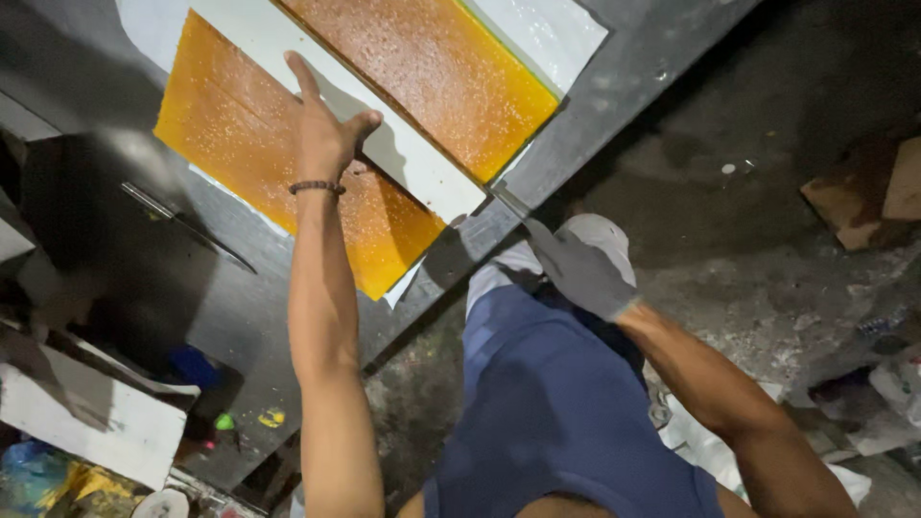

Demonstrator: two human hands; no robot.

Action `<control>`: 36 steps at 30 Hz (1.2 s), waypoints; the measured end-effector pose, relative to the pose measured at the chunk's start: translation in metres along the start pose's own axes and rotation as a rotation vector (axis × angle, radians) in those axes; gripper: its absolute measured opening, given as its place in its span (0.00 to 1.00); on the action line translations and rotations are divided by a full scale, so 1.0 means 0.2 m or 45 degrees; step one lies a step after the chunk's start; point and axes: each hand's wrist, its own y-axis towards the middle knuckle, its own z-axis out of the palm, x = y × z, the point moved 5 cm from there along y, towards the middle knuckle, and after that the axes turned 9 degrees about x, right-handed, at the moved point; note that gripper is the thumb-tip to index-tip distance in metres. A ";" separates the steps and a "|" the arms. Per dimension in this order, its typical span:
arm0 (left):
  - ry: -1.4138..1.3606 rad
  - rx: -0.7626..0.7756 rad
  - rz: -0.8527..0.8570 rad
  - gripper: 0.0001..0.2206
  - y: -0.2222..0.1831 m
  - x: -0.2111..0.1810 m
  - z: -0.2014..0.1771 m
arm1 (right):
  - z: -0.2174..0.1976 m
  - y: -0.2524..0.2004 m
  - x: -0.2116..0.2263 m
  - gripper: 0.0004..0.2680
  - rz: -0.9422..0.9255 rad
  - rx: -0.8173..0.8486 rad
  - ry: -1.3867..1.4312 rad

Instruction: The person uses a knife and a white rectangular guide to cut a large sheet of yellow cake into square portions on a metal table, then transfers the individual cake squares by hand into a nearby tray.

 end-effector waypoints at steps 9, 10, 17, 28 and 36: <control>-0.063 0.050 -0.243 0.63 -0.02 -0.18 -0.09 | -0.06 -0.55 -0.20 0.19 -0.032 -0.112 0.110; -0.148 0.138 -0.484 0.62 -0.02 -0.17 -0.08 | -0.08 -0.48 -0.16 0.20 -0.066 -0.165 0.141; 0.037 -0.139 -0.540 0.58 -0.01 -0.25 -0.08 | -0.11 0.36 0.25 0.19 -0.001 -0.331 0.185; -0.159 -0.179 -0.611 0.55 0.04 -0.38 -0.04 | -0.21 0.44 0.29 0.12 0.046 -0.320 1.055; -0.165 -0.221 -0.596 0.56 0.16 -0.44 0.06 | -0.33 0.46 0.25 0.10 -0.071 -0.423 0.672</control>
